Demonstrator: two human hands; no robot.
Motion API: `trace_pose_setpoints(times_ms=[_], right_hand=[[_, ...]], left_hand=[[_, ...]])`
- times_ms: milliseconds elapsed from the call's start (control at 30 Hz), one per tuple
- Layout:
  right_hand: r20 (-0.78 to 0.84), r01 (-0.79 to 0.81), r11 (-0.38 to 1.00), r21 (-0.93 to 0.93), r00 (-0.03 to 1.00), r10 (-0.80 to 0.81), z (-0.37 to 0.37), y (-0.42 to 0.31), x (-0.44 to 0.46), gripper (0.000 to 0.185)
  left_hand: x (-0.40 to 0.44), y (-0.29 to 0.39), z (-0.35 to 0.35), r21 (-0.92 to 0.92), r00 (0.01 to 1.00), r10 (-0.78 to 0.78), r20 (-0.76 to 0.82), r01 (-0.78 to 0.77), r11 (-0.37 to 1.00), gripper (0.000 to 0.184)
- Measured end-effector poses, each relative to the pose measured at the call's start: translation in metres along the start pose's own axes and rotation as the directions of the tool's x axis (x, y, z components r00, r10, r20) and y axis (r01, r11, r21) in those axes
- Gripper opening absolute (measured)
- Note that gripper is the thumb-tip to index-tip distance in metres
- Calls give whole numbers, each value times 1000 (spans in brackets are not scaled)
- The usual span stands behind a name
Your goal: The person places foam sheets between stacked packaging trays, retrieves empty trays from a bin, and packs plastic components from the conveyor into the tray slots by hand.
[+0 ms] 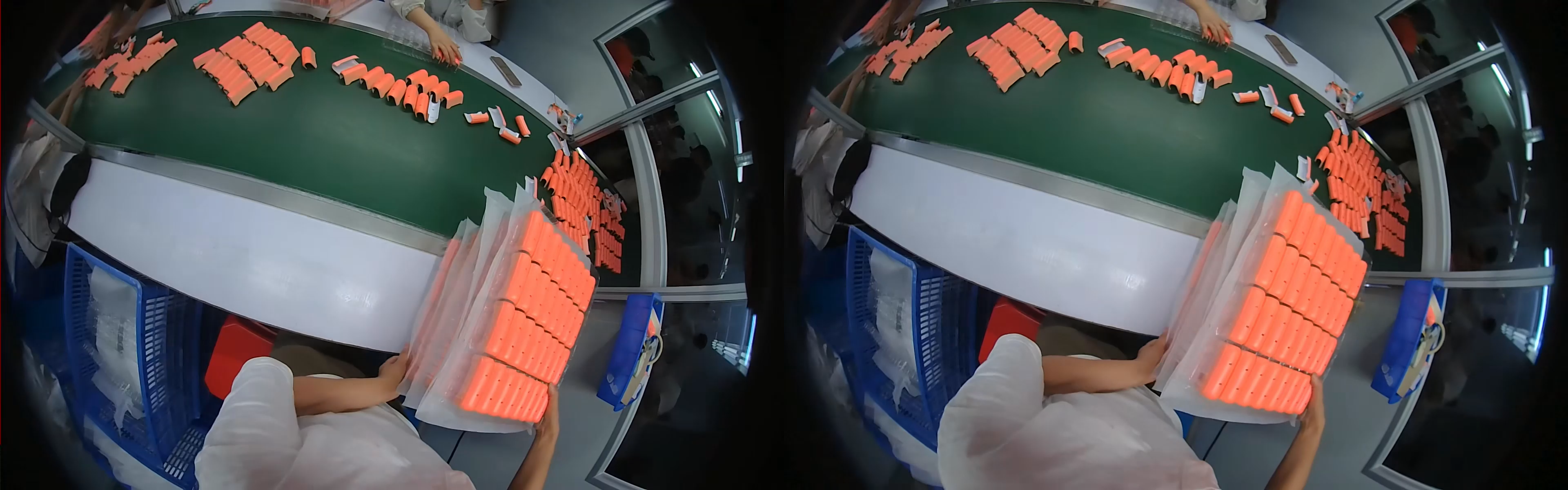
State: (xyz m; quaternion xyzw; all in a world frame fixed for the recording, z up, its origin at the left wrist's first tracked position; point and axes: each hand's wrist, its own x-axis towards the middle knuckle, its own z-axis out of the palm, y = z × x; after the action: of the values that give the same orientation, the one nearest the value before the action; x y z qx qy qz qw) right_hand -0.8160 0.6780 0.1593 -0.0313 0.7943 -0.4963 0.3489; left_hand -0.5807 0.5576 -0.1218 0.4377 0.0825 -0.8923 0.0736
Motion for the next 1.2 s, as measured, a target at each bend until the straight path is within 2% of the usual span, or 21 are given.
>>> trace_pose_setpoints(times_ms=[33, 100, 133, 200, 300, 333, 433, 500, 567, 633, 700, 767, 800, 867, 900, 933, 1000, 1033, 1067, 1167, 1200], right_hand=[[14, 1, 1000, 4, 1000, -1, 2, 0, 4, 73], [42, -7, 1000, 18, 999, 6, 4, -3, 13, 72], [125, 18, 1000, 15, 992, -20, 6, -7, 21, 71], [191, -26, 996, -85, 981, 42, 19, -27, 37, 71], [528, 99, 990, -95, 849, -34, 53, -74, 71, 73], [595, 133, 985, -109, 803, -43, 39, -80, 102, 73], [721, 227, 948, -224, 693, 4, 86, -129, 146, 76], [828, 301, 927, -223, 560, 17, 126, -172, 159, 75], [873, 366, 894, -259, 484, 54, 155, -204, 170, 76], [873, 430, 843, -323, 480, 90, 181, -229, 174, 72], [838, 482, 781, -397, 538, 94, 198, -251, 175, 68], [865, 562, 733, -383, 496, 72, 219, -261, 188, 64], [867, 592, 706, -389, 495, 62, 225, -266, 194, 76], [862, 668, 626, -402, 507, 12, 240, -277, 196, 90], [872, 714, 563, -417, 488, 27, 246, -286, 194, 103], [879, 728, 550, -408, 477, 21, 255, -301, 212, 103], [892, 796, 438, -417, 451, 30, 273, -311, 222, 88], [909, 875, 288, -391, 415, -28, 276, -318, 220, 89], [912, 880, 276, -386, 410, -29, 281, -321, 219, 89], [876, 916, -43, -398, 365, -317, 291, -330, 235, 79], [878, 917, -50, -395, 361, -314, 290, -328, 234, 79]], left_hand=[[-2, -2, -1, -13, 996, 88, -17, -89, 996, 54], [-1, -12, -8, -9, 989, 124, -80, -125, 992, 54], [1, -19, -18, -21, 989, 142, -37, -143, 989, 54], [12, -22, -20, -22, 985, 172, 6, -172, 985, 53], [15, -33, -19, -45, 970, 241, 7, -241, 970, 51], [40, -59, 1, -61, 957, 291, 4, -290, 955, 51], [64, -62, 36, -110, 932, 363, 12, -360, 927, 49], [80, -58, 70, -152, 912, 411, 5, -405, 902, 47], [87, -47, 97, -192, 878, 479, -5, -471, 861, 46], [95, -19, 133, -232, 840, 542, -9, -529, 816, 45], [94, 0, 145, -274, 806, 592, -9, -571, 774, 43], [103, 33, 172, -313, 758, 652, -1, -620, 720, 42], [104, 40, 172, -335, 736, 677, 2, -637, 694, 41], [106, 52, 178, -386, 687, 727, 10, -668, 636, 40], [108, 54, 178, -411, 660, 751, 12, -682, 605, 39], [116, 63, 195, -436, 637, 771, 15, -689, 578, 39], [124, 75, 208, -478, 587, 809, 18, -706, 523, 37], [127, 75, 204, -504, 566, 824, 13, -709, 494, 37], [131, 83, 210, -527, 548, 836, 13, -707, 472, 36], [150, 112, 240, -593, 516, 856, 14, -685, 423, 34], [147, 113, 237, -612, 503, 864, 11, -680, 404, 33]])
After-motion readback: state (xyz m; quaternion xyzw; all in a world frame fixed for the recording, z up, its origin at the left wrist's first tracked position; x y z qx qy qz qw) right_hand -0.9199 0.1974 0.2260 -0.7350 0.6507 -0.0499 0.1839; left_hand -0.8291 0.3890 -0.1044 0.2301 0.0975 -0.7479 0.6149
